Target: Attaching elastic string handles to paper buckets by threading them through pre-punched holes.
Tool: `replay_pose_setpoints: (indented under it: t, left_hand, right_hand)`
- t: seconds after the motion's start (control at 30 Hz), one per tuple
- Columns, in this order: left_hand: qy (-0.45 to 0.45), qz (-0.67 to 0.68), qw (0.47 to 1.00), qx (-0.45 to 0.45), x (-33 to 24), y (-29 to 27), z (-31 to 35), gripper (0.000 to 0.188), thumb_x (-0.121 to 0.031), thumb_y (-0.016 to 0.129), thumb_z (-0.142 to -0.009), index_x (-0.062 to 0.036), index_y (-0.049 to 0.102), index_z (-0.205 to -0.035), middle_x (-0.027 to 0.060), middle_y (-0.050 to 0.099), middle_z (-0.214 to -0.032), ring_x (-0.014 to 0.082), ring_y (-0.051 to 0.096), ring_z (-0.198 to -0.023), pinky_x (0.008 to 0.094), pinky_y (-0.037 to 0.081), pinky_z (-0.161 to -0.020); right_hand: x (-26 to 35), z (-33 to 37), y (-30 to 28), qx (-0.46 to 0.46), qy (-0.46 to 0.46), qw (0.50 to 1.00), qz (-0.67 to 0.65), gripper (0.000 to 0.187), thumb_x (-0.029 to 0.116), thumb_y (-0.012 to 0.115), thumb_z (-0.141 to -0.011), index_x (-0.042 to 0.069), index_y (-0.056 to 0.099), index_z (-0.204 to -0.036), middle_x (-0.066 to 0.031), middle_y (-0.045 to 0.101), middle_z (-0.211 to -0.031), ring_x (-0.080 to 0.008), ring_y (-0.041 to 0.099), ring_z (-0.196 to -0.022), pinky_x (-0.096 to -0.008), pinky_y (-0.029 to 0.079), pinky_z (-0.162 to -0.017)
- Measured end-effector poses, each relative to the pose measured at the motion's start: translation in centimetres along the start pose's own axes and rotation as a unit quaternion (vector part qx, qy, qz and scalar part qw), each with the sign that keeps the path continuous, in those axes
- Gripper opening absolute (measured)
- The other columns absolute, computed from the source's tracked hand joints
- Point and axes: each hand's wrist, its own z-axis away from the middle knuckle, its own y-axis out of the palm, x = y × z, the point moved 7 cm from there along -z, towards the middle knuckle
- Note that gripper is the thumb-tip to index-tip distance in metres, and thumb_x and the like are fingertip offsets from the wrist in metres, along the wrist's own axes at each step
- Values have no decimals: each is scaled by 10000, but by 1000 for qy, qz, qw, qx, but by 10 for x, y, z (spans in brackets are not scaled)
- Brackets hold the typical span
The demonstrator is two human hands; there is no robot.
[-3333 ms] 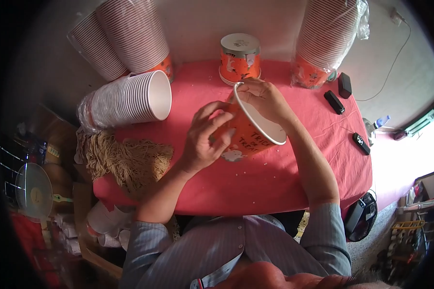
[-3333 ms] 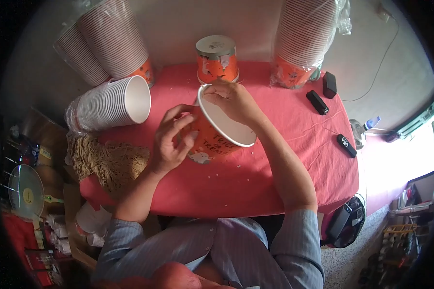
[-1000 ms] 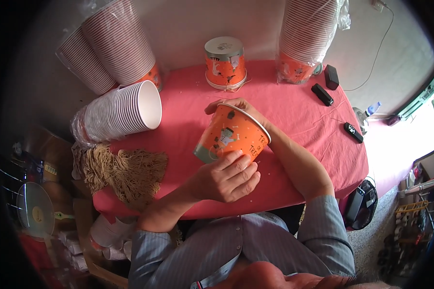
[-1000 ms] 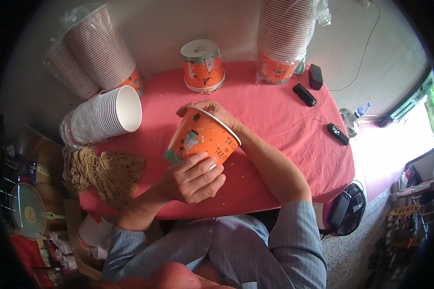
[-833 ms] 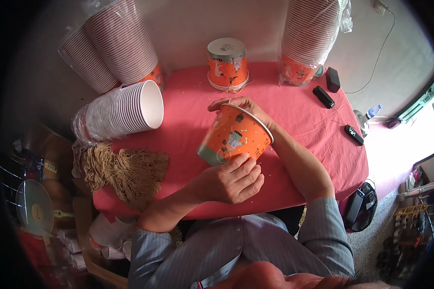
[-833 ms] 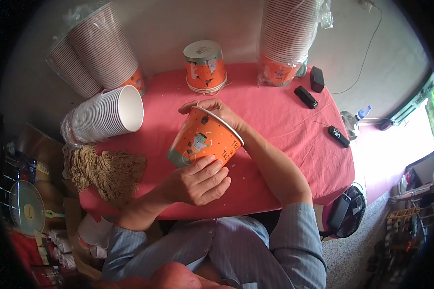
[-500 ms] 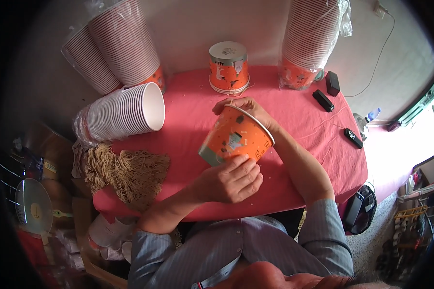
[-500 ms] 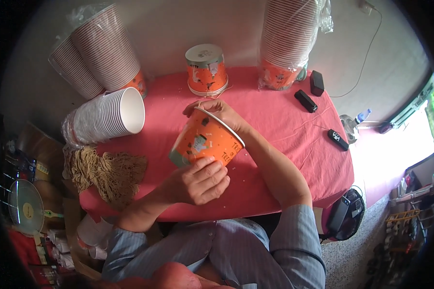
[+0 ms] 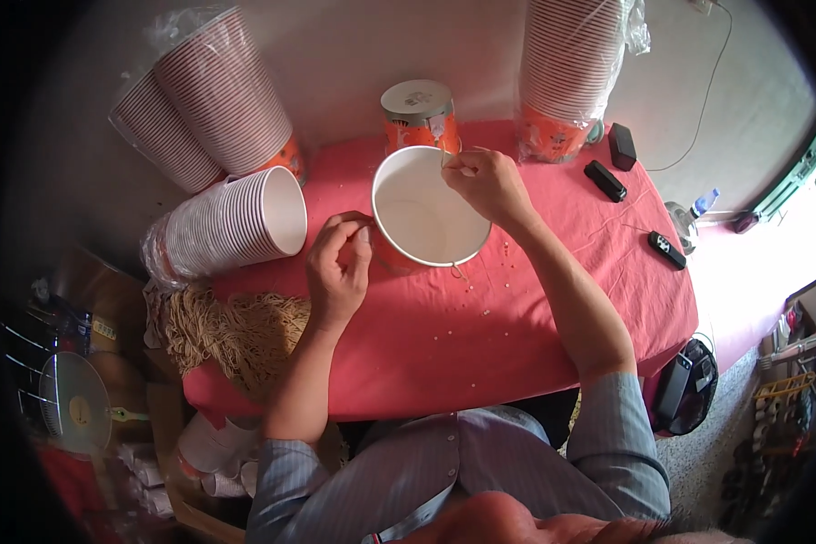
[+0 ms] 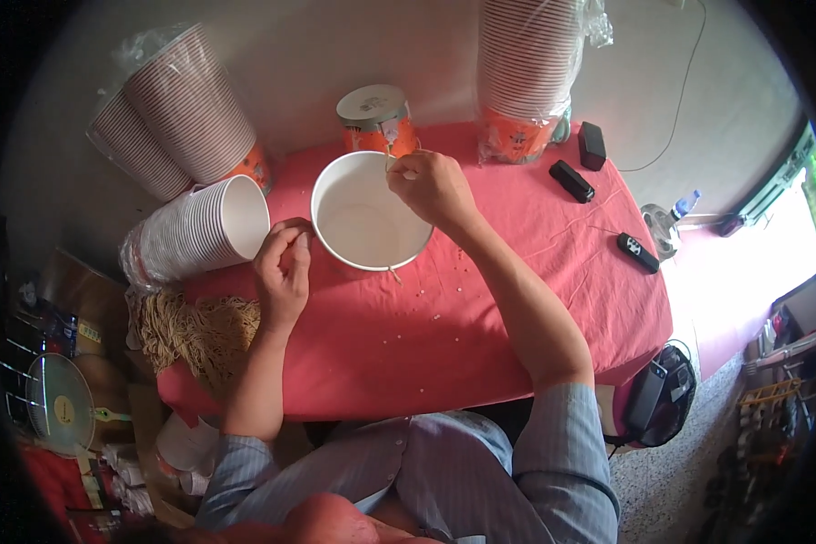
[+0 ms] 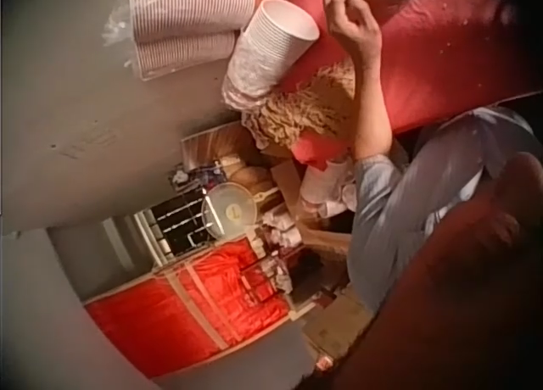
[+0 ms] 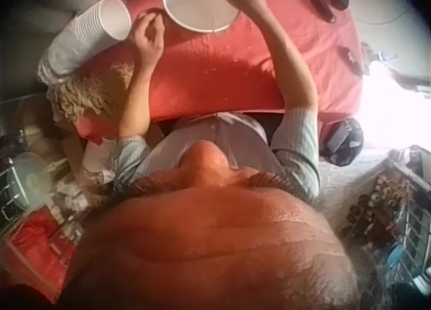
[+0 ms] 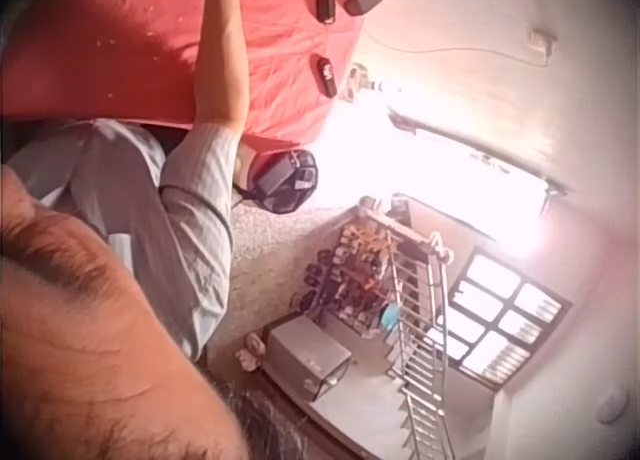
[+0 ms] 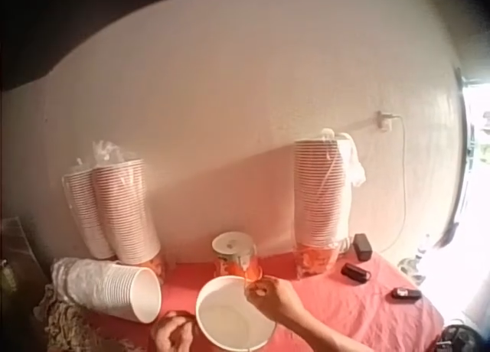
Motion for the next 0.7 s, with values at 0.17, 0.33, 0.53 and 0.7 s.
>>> replay_pose_setpoints:
  t: [0.17, 0.33, 0.53, 0.7]
  left_hand:
    - [-28, 17, 999, 3, 9, 1, 2, 119, -58, 638, -1055, 42, 651, -993, 114, 655, -862, 217, 625, -721, 362, 487, -665]
    - [-131, 126, 983, -18, 23, -5, 4, 203, -136, 596, -1114, 38, 698, -1138, 68, 715, -1008, 148, 662, -934, 298, 531, -841]
    - [-189, 207, 958, 64, 30, -7, -2, 392, -223, 633, -1085, 77, 667, -1335, 111, 744, -1172, 148, 681, -1049, 284, 534, -954]
    - [-262, 72, 959, 84, 49, -18, 1, 300, -63, 572, -1012, 47, 745, -1231, 17, 692, -891, 73, 598, -800, 255, 488, -730]
  right_hand:
    - [14, 3, 2, -11, -30, 998, 52, 176, 187, 747, -897, 50, 815, -984, -139, 786, -1016, -334, 776, -918, -430, 607, -833]
    - [38, 13, 3, 5, -65, 995, 73, 156, 176, 742, -902, 62, 808, -985, -107, 781, -1021, -342, 766, -915, -449, 609, -820]
    - [65, 30, 18, 82, -149, 983, 68, 160, 157, 740, -920, 64, 789, -1042, -100, 775, -1011, -332, 760, -919, -439, 608, -824]
    - [48, 22, 22, 152, -27, 982, -106, 238, 191, 763, -980, -1, 794, -1118, -105, 817, -1002, -176, 770, -918, -355, 607, -839]
